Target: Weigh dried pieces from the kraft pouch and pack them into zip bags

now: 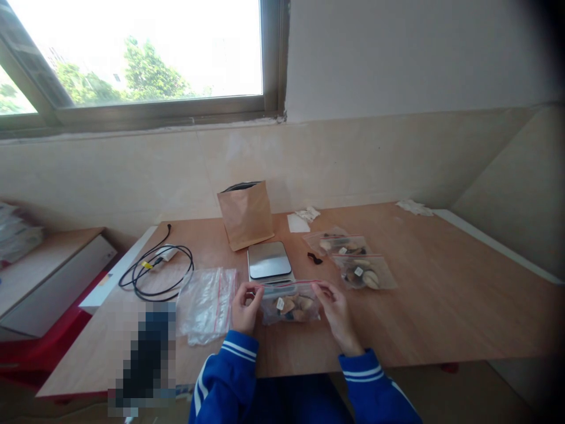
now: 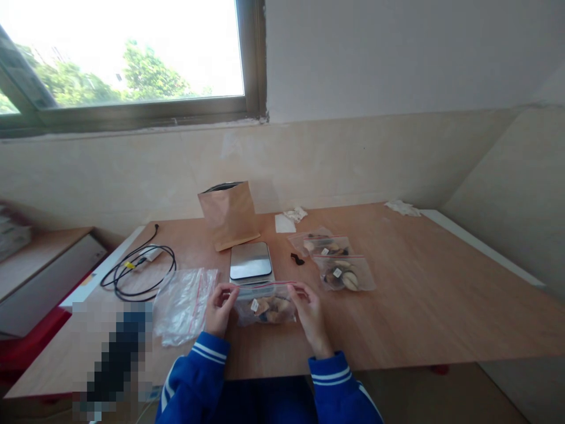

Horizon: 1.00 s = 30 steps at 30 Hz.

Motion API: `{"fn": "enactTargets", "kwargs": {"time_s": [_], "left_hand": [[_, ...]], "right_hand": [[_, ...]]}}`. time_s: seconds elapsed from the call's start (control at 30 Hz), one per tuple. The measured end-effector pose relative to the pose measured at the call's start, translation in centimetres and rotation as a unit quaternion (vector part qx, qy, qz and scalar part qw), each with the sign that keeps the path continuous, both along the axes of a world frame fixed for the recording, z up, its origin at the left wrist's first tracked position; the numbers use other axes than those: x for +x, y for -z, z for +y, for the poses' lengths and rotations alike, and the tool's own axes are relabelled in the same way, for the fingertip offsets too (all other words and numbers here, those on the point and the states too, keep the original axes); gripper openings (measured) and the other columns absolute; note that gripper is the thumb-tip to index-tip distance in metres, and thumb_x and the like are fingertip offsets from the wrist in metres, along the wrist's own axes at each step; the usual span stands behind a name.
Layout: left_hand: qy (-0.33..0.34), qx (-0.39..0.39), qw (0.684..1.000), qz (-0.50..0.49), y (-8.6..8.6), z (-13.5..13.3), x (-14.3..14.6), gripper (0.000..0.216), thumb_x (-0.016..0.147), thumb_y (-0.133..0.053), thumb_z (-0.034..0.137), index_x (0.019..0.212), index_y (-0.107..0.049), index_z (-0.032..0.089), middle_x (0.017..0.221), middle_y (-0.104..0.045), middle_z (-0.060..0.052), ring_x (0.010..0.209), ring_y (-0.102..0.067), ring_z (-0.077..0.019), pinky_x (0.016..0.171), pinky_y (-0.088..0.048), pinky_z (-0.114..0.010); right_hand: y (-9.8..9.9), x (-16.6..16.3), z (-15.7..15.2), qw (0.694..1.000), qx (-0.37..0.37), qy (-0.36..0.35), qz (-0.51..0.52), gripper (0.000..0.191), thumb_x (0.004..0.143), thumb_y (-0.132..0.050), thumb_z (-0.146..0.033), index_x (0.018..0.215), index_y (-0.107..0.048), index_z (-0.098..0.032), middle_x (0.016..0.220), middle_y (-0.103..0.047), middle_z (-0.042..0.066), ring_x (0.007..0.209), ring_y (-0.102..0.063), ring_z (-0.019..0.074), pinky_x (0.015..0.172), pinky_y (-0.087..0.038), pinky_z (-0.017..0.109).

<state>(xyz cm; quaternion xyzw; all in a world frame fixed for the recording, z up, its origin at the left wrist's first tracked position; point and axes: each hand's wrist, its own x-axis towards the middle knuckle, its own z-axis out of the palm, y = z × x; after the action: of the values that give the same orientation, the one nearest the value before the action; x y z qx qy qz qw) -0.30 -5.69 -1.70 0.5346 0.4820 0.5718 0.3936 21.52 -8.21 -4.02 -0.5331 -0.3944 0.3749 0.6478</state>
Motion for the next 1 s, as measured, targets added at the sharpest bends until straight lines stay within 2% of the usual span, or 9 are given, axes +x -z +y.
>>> {"fn": "enactTargets", "kwargs": {"time_s": [0.27,0.4,0.6,0.67,0.8,0.9,1.0], "left_hand": [[0.040,-0.026,0.999,-0.016,-0.10,-0.08,0.33,0.029,0.076,-0.067,0.044,0.082,-0.061,0.016,0.080,-0.059,-0.001,0.071,-0.054,-0.0123,0.065,-0.042,-0.022],[0.071,-0.038,0.996,-0.025,-0.29,-0.10,0.47,0.034,0.075,-0.067,0.046,0.088,-0.060,0.016,0.078,-0.058,0.000,0.069,-0.053,-0.0111,0.065,-0.041,-0.022],[0.059,-0.045,0.997,-0.005,-0.22,0.02,0.57,0.033,0.073,-0.070,0.043,0.089,-0.061,0.016,0.074,-0.057,0.001,0.065,-0.050,-0.0099,0.061,-0.040,-0.021],[0.057,-0.047,0.997,-0.003,-0.18,0.00,0.56,0.032,0.073,-0.070,0.043,0.088,-0.061,0.016,0.074,-0.057,0.001,0.063,-0.050,-0.0092,0.059,-0.040,-0.021],[0.050,-0.048,0.998,-0.002,-0.15,0.00,0.51,0.032,0.073,-0.070,0.043,0.086,-0.061,0.016,0.073,-0.057,0.002,0.061,-0.049,-0.0087,0.057,-0.038,-0.020],[0.058,-0.042,0.997,0.009,-0.30,0.02,0.61,0.031,0.074,-0.069,0.043,0.089,-0.064,0.016,0.075,-0.058,0.000,0.066,-0.052,-0.0104,0.060,-0.040,-0.021],[0.069,-0.030,0.997,0.006,-0.55,-0.05,0.84,0.029,0.076,-0.067,0.043,0.083,-0.064,0.015,0.078,-0.061,-0.002,0.073,-0.055,-0.0131,0.066,-0.042,-0.023]], "right_hand": [[-0.38,-0.02,-0.22,0.999,-0.001,-0.011,0.043,0.028,0.075,-0.070,-0.046,0.084,-0.065,-0.019,0.081,-0.068,0.002,0.078,-0.063,0.0173,0.073,-0.049,0.028],[-0.54,-0.20,-0.41,0.992,0.001,-0.065,0.105,0.025,0.078,-0.068,-0.044,0.089,-0.063,-0.021,0.084,-0.068,0.001,0.082,-0.064,0.0179,0.078,-0.049,0.029],[-0.13,-0.32,-0.25,0.983,-0.010,-0.116,0.139,0.027,0.079,-0.069,-0.044,0.091,-0.064,-0.021,0.088,-0.071,0.003,0.086,-0.065,0.0193,0.081,-0.049,0.031],[0.04,-0.30,-0.22,0.981,-0.021,-0.131,0.140,0.029,0.079,-0.067,-0.046,0.090,-0.067,-0.019,0.087,-0.071,0.005,0.086,-0.066,0.0207,0.082,-0.049,0.033],[0.14,-0.33,-0.22,0.985,-0.022,-0.119,0.122,0.032,0.079,-0.068,-0.048,0.091,-0.070,-0.018,0.088,-0.073,0.006,0.087,-0.066,0.0213,0.083,-0.049,0.034],[-0.19,-0.37,-0.32,0.987,-0.010,-0.117,0.108,0.031,0.079,-0.068,-0.048,0.090,-0.070,-0.019,0.088,-0.073,0.005,0.086,-0.066,0.0215,0.082,-0.049,0.034],[-0.71,-0.40,-0.47,0.989,-0.001,-0.120,0.091,0.031,0.079,-0.067,-0.048,0.089,-0.070,-0.019,0.087,-0.072,0.005,0.086,-0.066,0.0216,0.082,-0.049,0.034]]}}
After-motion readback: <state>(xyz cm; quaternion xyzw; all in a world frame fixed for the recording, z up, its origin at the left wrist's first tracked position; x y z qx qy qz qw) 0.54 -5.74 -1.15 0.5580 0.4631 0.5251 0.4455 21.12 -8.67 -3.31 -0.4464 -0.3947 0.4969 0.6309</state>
